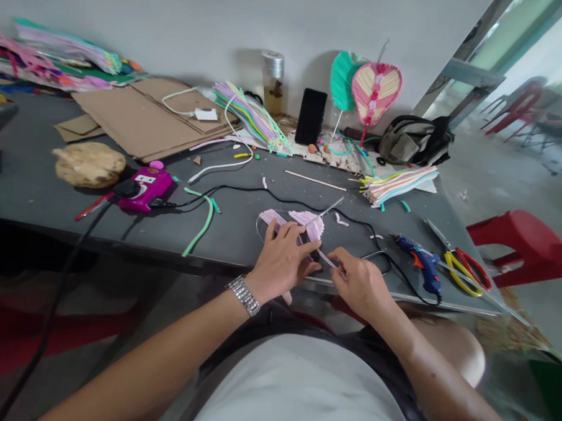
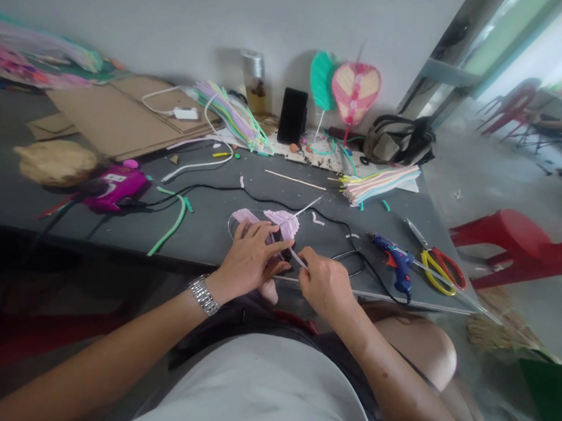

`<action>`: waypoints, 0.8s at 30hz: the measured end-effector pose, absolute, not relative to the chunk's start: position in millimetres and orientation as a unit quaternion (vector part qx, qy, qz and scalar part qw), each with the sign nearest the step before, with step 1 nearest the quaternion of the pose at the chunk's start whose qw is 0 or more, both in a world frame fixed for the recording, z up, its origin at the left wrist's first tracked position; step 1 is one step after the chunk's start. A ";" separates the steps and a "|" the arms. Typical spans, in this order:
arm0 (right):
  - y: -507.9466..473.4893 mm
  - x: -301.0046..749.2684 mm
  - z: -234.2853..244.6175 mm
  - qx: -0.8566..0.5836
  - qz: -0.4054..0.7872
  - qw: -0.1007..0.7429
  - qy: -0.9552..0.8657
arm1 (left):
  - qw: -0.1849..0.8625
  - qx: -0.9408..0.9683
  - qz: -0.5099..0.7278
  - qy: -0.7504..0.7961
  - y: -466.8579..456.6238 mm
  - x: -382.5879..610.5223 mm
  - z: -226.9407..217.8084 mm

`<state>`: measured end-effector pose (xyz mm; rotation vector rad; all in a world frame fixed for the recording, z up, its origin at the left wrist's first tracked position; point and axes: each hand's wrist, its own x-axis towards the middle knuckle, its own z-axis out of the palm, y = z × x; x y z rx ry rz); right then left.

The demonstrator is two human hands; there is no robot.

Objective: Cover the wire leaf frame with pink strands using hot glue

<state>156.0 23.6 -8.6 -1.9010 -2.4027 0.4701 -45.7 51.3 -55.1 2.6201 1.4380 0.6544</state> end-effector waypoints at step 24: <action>22.3 161.8 -12.9 -0.616 0.171 0.052 -0.767 | 0.063 0.862 0.173 0.472 47.0 -48.5 -49.4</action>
